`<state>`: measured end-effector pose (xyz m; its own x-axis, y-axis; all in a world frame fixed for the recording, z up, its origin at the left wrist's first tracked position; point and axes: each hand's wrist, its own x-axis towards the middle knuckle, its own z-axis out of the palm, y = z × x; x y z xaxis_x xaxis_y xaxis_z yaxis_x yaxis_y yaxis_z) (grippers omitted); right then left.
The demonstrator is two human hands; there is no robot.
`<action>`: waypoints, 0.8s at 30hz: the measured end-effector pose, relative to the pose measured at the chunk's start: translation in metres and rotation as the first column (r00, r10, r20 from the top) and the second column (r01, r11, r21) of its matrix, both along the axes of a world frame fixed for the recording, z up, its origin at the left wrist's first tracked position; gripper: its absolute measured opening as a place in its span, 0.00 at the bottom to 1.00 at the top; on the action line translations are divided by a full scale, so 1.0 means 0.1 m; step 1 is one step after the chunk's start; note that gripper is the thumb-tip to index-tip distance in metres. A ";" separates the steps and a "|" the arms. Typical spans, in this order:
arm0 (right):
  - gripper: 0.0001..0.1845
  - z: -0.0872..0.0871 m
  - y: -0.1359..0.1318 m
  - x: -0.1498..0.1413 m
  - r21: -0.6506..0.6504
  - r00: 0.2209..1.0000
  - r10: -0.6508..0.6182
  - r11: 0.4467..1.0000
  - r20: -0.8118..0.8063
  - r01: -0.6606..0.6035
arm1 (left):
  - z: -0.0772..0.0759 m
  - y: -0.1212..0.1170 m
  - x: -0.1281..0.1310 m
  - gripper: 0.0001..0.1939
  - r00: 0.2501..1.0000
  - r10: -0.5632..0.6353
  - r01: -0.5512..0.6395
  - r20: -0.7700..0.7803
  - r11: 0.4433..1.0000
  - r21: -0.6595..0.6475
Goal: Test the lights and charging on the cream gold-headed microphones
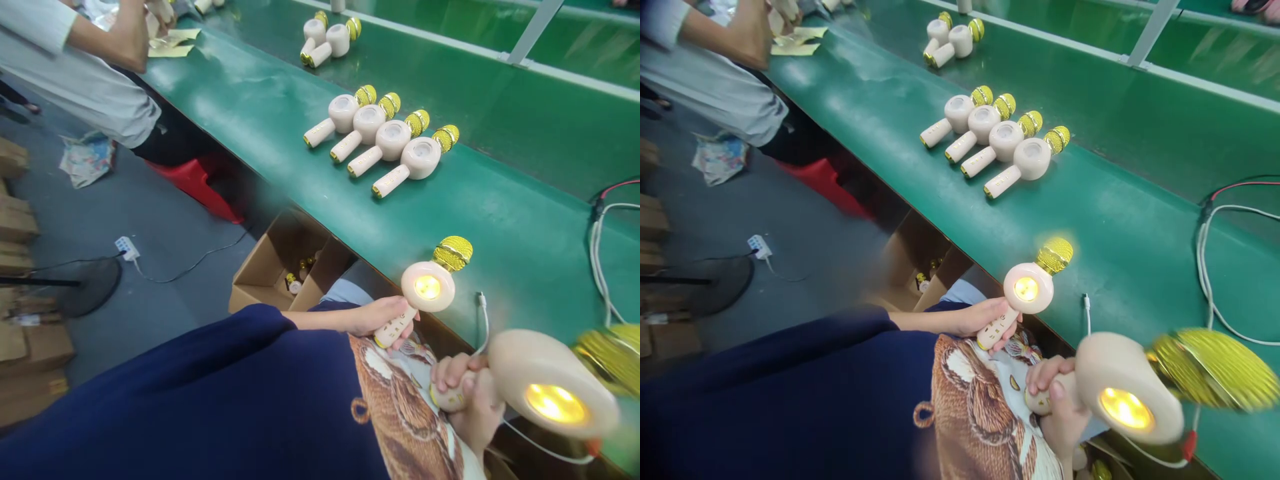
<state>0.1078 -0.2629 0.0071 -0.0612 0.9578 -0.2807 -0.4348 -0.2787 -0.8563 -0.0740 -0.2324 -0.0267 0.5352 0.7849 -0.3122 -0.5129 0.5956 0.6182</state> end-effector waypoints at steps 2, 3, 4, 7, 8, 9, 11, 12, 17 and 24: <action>0.11 -0.07 0.03 -0.03 -0.074 0.997 0.078 0.994 0.002 -0.078 | -0.01 0.01 0.01 0.20 1.000 -0.004 0.004 -0.013 1.000 -0.016; 0.10 -0.10 0.04 -0.05 -0.107 0.994 0.113 0.988 0.000 -0.113 | -0.01 0.01 0.01 0.21 1.000 -0.001 0.000 -0.023 0.999 -0.033; 0.10 -0.13 0.05 -0.06 -0.137 0.990 0.144 0.980 -0.002 -0.143 | 0.00 0.01 0.02 0.20 1.000 0.003 -0.004 -0.028 0.999 -0.049; 0.12 -0.16 0.07 -0.08 -0.195 0.982 0.190 0.963 -0.003 -0.187 | 0.08 0.00 0.04 0.19 0.999 0.034 -0.034 -0.010 0.996 -0.082; 0.13 -0.15 0.08 -0.07 -0.216 0.978 0.206 0.955 -0.007 -0.203 | 0.12 0.00 0.04 0.19 0.999 0.043 -0.043 0.002 0.995 -0.094; 0.14 -0.13 0.09 -0.06 -0.240 0.975 0.221 0.946 -0.014 -0.218 | 0.15 0.00 0.04 0.19 0.999 0.047 -0.046 0.013 0.993 -0.106; 0.16 -0.09 0.11 -0.04 -0.294 0.968 0.246 0.923 -0.040 -0.247 | 0.21 0.00 0.04 0.18 0.999 0.050 -0.047 0.021 0.990 -0.131; 0.17 -0.06 0.11 -0.04 -0.319 0.966 0.252 0.912 -0.053 -0.256 | 0.23 0.00 0.05 0.18 0.999 0.047 -0.044 0.023 0.989 -0.139; 0.19 -0.01 0.13 -0.07 -0.372 0.970 0.241 0.897 -0.044 -0.240 | 0.22 0.01 0.04 0.17 0.999 0.035 -0.033 0.011 0.988 -0.150; 0.21 -0.01 0.14 -0.08 -0.393 0.975 0.222 0.896 -0.009 -0.208 | 0.29 0.01 0.02 0.15 1.000 0.009 -0.011 -0.012 0.987 -0.161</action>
